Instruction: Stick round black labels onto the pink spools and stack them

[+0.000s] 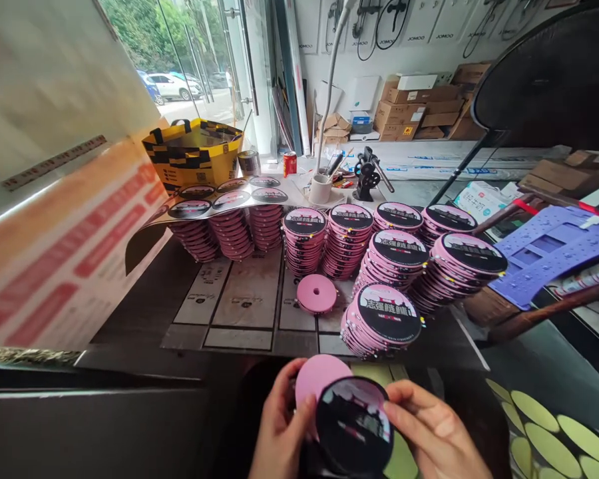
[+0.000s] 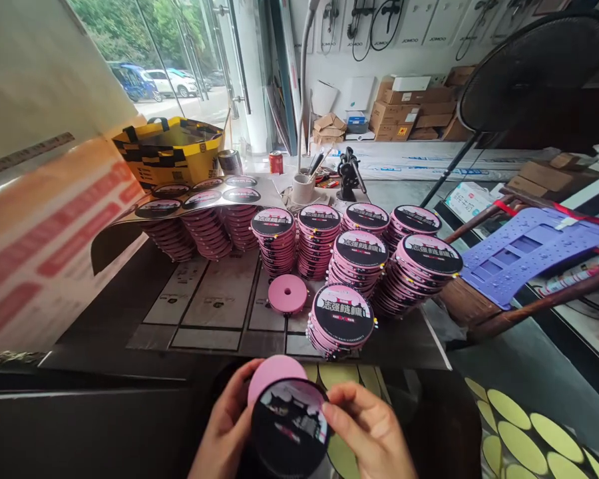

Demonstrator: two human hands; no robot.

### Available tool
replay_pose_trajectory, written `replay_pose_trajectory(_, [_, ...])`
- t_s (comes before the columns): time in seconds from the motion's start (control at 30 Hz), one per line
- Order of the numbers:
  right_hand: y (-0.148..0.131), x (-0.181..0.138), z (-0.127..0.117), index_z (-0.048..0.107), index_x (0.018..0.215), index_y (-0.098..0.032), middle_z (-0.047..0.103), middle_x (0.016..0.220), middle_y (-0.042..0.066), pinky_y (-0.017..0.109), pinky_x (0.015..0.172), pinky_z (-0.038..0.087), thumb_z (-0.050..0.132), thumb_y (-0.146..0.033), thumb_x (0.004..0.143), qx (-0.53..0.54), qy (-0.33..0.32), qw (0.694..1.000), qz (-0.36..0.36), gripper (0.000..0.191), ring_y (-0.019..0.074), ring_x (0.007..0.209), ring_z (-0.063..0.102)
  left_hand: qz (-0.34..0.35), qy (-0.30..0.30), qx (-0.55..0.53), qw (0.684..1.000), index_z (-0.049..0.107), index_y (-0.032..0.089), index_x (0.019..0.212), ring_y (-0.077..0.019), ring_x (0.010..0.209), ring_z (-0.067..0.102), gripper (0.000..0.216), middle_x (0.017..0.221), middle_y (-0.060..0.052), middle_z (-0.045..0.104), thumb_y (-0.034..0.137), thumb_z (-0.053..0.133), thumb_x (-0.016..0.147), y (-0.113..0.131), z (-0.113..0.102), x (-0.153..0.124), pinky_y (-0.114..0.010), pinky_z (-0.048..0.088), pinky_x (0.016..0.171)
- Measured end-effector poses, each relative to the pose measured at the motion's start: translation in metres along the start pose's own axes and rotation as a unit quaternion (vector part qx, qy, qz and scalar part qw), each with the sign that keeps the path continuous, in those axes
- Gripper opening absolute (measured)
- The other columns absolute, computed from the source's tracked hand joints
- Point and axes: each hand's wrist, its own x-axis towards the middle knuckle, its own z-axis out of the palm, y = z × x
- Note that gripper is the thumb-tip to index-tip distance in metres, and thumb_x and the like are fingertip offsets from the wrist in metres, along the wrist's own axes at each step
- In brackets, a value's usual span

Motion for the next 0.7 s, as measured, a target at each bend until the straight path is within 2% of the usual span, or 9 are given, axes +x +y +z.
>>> replay_pose_trajectory(0.03, [0.001,0.002,0.003,0.068,0.068,-0.019,0.064,0.062,0.000,0.021,0.059,0.044,0.080,-0.035,0.058,-0.007,-0.007,1.000,-0.002,0.022,0.0130,0.061,0.055,-0.032,-0.010,-0.042,0.999,0.059,0.023,0.104,-0.0262,0.095,0.061,0.048,0.106,-0.007,0.067,0.038,0.072,0.061,-0.008,0.005,-0.009,-0.029,0.048,0.079])
replay_pose_trajectory(0.1, [0.004,0.004,0.007,0.068,0.070,-0.018,0.063,0.063,0.000,0.021,0.059,0.043,0.078,-0.035,0.061,-0.017,-0.002,1.000,-0.005,0.021,0.0127,0.062,0.054,-0.104,-0.040,-0.107,0.988,0.054,0.027,0.112,-0.0261,0.085,0.064,0.055,0.106,-0.006,0.067,0.034,0.074,0.061,-0.016,0.011,-0.019,-0.031,0.051,0.068])
replay_pose_trajectory(0.17, [0.007,0.003,0.009,0.067,0.070,-0.018,0.063,0.065,0.000,0.021,0.059,0.042,0.077,-0.035,0.062,-0.024,0.005,1.000,-0.003,0.021,0.0123,0.062,0.053,-0.171,-0.092,-0.161,0.968,0.045,0.031,0.120,-0.0278,0.078,0.066,0.066,0.108,-0.007,0.066,0.030,0.073,0.060,-0.017,0.013,-0.023,-0.032,0.052,0.056])
replay_pose_trajectory(0.23, [0.005,0.001,0.008,0.067,0.071,-0.017,0.063,0.066,0.000,0.021,0.060,0.042,0.076,-0.035,0.063,-0.027,0.009,1.000,-0.003,0.021,0.0119,0.062,0.052,-0.208,-0.145,-0.206,0.945,0.038,0.033,0.125,-0.0303,0.079,0.067,0.075,0.108,-0.007,0.065,0.024,0.072,0.059,-0.012,0.011,-0.023,-0.035,0.052,0.055])
replay_pose_trajectory(0.33, [0.000,-0.002,0.006,0.066,0.069,-0.017,0.062,0.063,-0.002,0.020,0.058,0.041,0.076,-0.034,0.062,-0.035,0.006,0.999,-0.011,0.021,0.0109,0.060,0.049,-0.223,-0.195,-0.238,0.925,0.037,0.034,0.126,-0.0306,0.083,0.067,0.078,0.110,-0.005,0.065,0.013,0.065,0.057,-0.004,0.007,-0.022,-0.042,0.052,0.067])
replay_pose_trajectory(0.47, [-0.007,-0.003,0.002,0.065,0.064,-0.017,0.060,0.059,-0.003,0.018,0.055,0.040,0.077,-0.033,0.062,-0.054,-0.015,0.998,-0.027,0.020,0.0089,0.056,0.048,-0.226,-0.244,-0.236,0.913,0.042,0.036,0.123,-0.0284,0.088,0.066,0.078,0.115,-0.003,0.062,0.003,0.054,0.054,0.003,0.003,-0.021,-0.043,0.050,0.074])
replay_pose_trajectory(0.7, [-0.010,0.000,-0.003,0.066,0.063,-0.018,0.058,0.053,-0.004,0.016,0.050,0.038,0.076,-0.032,0.064,-0.101,-0.043,0.993,-0.043,0.018,0.0073,0.050,0.048,-0.207,-0.282,-0.213,0.912,0.028,0.033,0.129,-0.0239,0.092,0.064,0.091,0.123,-0.005,0.058,-0.005,0.047,0.049,0.005,0.002,-0.020,-0.043,0.051,0.076])
